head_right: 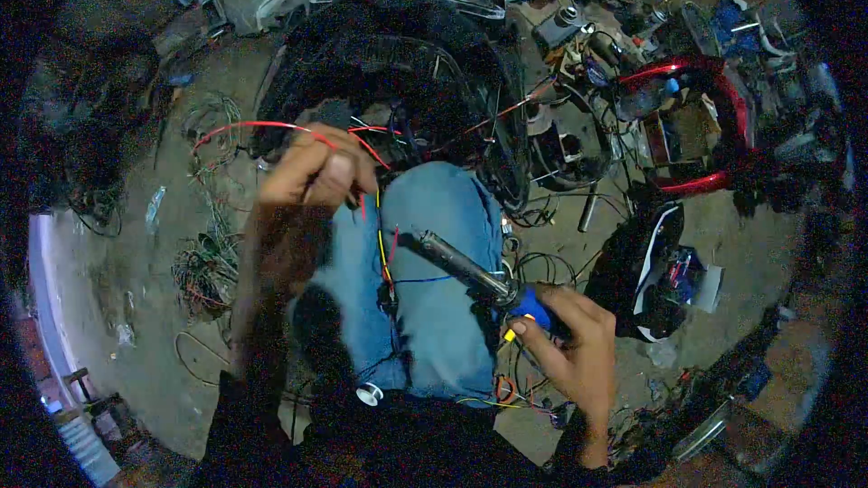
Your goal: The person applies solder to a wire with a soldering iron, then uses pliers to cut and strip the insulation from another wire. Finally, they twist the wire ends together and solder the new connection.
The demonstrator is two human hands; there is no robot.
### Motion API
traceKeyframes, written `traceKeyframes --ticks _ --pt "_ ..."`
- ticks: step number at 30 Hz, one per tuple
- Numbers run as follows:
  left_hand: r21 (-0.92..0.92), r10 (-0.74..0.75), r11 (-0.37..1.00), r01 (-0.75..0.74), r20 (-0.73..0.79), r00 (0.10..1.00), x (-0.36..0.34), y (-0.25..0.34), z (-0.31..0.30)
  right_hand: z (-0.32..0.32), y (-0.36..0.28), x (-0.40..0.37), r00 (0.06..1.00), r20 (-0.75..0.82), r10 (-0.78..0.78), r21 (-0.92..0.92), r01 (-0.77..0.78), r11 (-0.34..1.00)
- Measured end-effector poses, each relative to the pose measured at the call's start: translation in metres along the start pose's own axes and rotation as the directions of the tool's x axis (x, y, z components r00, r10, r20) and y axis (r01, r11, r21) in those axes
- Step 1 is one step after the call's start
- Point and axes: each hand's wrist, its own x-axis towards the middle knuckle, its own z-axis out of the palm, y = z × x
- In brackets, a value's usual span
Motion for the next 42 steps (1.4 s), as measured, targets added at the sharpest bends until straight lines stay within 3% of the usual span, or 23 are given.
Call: traceKeyframes --ticks 2,5,8,11,14,42 --pt "-0.039 -0.076 0.996 0.08 0.09 0.993 0.003 -0.005 0.004 0.0 0.001 0.002 0.999 -0.002 -0.038 -0.022 0.037 0.999" --pt "-0.133 -0.119 0.983 0.126 0.057 0.991 0.004 -0.021 0.019 0.0 -0.005 0.007 0.999 0.019 -0.027 -0.034 0.027 0.999" --pt "-0.114 -0.232 0.966 0.233 0.021 0.972 0.006 -0.007 0.02 0.006 0.009 0.011 0.98 -0.011 -0.198 -0.063 0.196 0.978" --pt "-0.119 -0.245 0.961 0.251 0.064 0.968 0.01 -0.013 0.026 0.004 -0.001 0.013 0.998 0.02 -0.067 -0.031 0.068 0.997" --pt "-0.144 -0.219 0.963 0.227 0.07 0.973 0.01 -0.019 0.029 0.005 0.0 0.015 0.99 -0.019 -0.14 -0.067 0.139 0.988" --pt "-0.147 -0.265 0.948 0.281 0.118 0.957 0.013 -0.006 0.031 0.003 -0.007 0.017 0.996 -0.003 -0.091 -0.102 0.09 0.991"
